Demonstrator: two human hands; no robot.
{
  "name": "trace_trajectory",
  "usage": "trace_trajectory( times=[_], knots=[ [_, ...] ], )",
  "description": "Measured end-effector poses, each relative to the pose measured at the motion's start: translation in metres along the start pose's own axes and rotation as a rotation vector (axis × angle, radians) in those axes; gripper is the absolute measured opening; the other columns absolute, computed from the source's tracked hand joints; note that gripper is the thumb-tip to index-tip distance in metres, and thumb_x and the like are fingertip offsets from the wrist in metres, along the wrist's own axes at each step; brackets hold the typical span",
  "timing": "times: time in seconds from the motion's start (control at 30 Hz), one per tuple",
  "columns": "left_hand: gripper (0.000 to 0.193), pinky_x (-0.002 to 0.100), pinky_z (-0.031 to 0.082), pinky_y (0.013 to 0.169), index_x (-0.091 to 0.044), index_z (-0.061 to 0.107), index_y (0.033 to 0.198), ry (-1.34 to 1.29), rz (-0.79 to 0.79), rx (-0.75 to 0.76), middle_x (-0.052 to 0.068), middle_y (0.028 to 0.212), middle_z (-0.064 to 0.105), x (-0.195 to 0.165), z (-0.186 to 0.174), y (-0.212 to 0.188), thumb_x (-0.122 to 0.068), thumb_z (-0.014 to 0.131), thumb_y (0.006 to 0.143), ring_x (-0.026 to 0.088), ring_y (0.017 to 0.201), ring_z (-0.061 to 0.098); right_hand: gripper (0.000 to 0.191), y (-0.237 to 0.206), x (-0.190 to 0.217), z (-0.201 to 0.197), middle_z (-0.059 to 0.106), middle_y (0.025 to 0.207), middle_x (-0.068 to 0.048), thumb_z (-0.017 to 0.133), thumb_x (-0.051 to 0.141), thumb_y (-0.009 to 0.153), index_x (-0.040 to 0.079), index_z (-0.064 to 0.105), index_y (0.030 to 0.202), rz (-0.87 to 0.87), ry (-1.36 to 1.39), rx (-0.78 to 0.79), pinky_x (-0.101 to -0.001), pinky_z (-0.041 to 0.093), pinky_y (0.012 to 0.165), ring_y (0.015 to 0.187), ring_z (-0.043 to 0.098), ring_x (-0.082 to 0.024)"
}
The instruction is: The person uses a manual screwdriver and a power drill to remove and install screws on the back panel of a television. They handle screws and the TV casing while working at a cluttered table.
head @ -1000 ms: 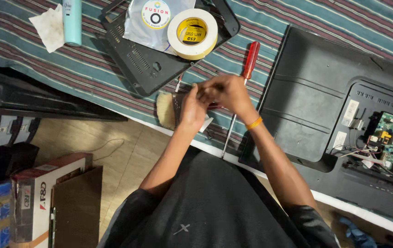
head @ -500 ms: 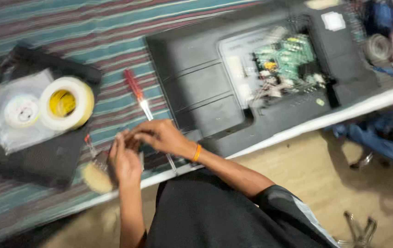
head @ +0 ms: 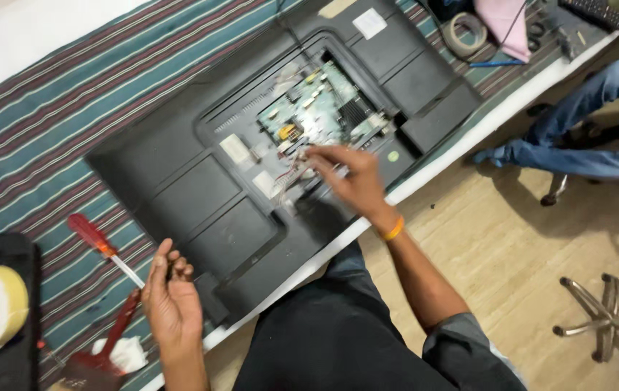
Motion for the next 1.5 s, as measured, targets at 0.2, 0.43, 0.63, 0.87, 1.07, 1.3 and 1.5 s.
trace_trajectory(
  times=[0.2,0.43,0.63,0.87,1.07,1.3,1.5],
  knots=[
    [0.021,0.023,0.048,0.075,0.002,0.062,0.123,0.0,0.051,0.01,0.006,0.102,0.066,0.072,0.095,-0.03,-0.013,0.06,0.107,0.011,0.086,0.057,0.022,0.106,-0.212,-0.18,0.077,0.105,-0.011,0.075,0.013,0.1,0.001,0.073,0.118,0.035,-0.171,-0.152,-0.0299,0.059,0.077,0.091,0.076,-0.017],
    [0.022,0.023,0.046,0.064,0.002,0.063,0.116,-0.118,-0.037,0.061,0.006,0.094,0.064,0.191,0.202,-0.059,-0.017,0.063,0.105,0.011,0.077,0.055,0.023,0.163,-0.496,-0.293,0.069,0.088,0.0,0.071,0.016,0.1,0.001,0.07,0.118,0.587,0.419,-0.07,-0.0265,0.053,0.061,0.074,0.072,-0.011],
    [0.022,0.024,0.046,0.062,0.001,0.063,0.114,-0.107,-0.088,0.014,0.006,0.091,0.063,0.243,0.258,-0.067,-0.018,0.064,0.103,0.011,0.075,0.054,0.031,0.18,-0.518,-0.356,0.072,0.104,-0.01,0.076,0.004,0.093,-0.005,0.069,0.122,0.184,-0.166,-0.481,-0.0348,0.059,0.081,0.092,0.072,-0.026],
    [0.022,0.023,0.046,0.061,0.002,0.064,0.114,-0.098,-0.069,0.004,0.006,0.09,0.063,0.27,0.286,-0.065,-0.016,0.065,0.102,0.011,0.074,0.054,0.038,0.218,-0.485,-0.346,0.058,0.119,-0.023,0.082,0.011,0.095,0.006,0.068,0.13,0.062,-0.632,-0.324,-0.046,0.053,0.089,0.103,0.064,-0.039],
    [0.016,0.024,0.048,0.067,0.0,0.066,0.114,-0.093,-0.001,-0.053,0.006,0.096,0.066,0.286,0.291,-0.057,-0.011,0.066,0.101,0.011,0.079,0.058,0.041,0.223,-0.478,-0.348,0.061,0.126,-0.02,0.067,0.001,0.101,-0.002,0.05,0.138,-0.002,-0.317,-0.446,-0.047,0.044,0.113,0.119,0.062,-0.039],
    [0.027,0.028,0.053,0.08,0.006,0.065,0.124,-0.076,0.059,-0.101,0.01,0.104,0.069,0.288,0.301,-0.057,-0.011,0.063,0.103,0.014,0.09,0.062,0.075,0.213,-0.467,-0.273,0.054,0.149,-0.024,0.075,0.006,0.075,0.002,0.049,0.145,-0.456,-0.866,0.088,-0.0482,0.043,0.113,0.136,0.053,-0.041],
    [0.033,0.036,0.056,0.096,0.009,0.062,0.127,-0.065,0.041,-0.097,0.015,0.111,0.071,0.293,0.317,-0.063,-0.013,0.059,0.103,0.022,0.103,0.068,0.106,0.266,-0.541,-0.267,0.072,0.105,-0.024,0.082,0.015,0.078,0.005,0.034,0.172,-0.085,-1.105,0.547,-0.0509,0.056,0.08,0.09,0.07,-0.042]
  ],
)
Point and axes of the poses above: each hand's wrist, its own y-axis towards the middle knuckle, its own z-axis out of the palm, x = y × z, the point moved 8 cm from there along y, towards the middle knuckle
